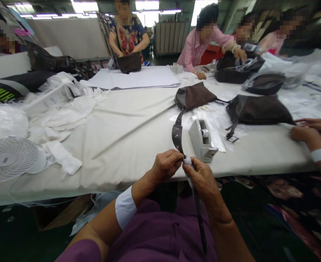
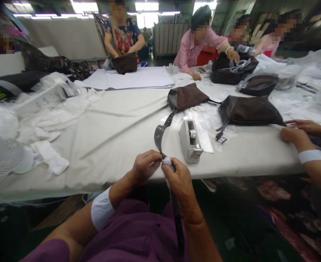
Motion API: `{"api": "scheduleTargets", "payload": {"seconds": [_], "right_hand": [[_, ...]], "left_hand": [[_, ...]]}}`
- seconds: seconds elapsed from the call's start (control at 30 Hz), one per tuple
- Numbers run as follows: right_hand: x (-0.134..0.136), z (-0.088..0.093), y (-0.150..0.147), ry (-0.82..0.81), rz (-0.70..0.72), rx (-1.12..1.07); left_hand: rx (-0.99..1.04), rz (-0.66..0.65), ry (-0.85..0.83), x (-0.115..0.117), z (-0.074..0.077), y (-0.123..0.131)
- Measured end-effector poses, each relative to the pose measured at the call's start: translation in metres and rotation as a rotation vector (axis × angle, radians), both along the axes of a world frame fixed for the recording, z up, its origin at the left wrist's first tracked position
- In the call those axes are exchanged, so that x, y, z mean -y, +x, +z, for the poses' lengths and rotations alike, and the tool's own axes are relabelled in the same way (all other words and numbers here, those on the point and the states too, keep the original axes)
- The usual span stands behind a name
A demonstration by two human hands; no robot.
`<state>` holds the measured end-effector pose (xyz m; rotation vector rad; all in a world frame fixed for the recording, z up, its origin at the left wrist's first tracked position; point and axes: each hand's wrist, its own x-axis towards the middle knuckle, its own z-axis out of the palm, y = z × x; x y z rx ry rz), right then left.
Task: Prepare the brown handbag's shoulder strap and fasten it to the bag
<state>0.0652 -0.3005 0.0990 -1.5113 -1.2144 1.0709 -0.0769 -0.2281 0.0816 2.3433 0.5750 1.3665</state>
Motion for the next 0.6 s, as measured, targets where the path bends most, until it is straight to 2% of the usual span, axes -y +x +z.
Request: {"api": "scheduleTargets", "payload": {"seconds": [0.17,0.27,0.37,0.47,0.6], "right_hand": [[-0.004,0.000,0.005,-0.159,0.124,-0.236],[-0.009,-0.001,0.010,-0.141,0.167,-0.234],[-0.012,-0.005,0.011,-0.181,0.196,-0.278],[-0.014,-0.010,0.006,-0.207,0.101,-0.244],[-0.017,-0.009,0.000,-0.098,-0.046,0.107]], "left_hand": [[-0.211,0.052,0.142,-0.003,0.008,-0.001],[-0.393,0.090,0.294,-0.010,0.019,0.000],[-0.456,-0.005,0.411,-0.022,0.023,0.003],[-0.384,-0.101,0.309,-0.033,0.018,0.008],[-0.277,-0.026,0.068,-0.038,0.008,0.011]]}}
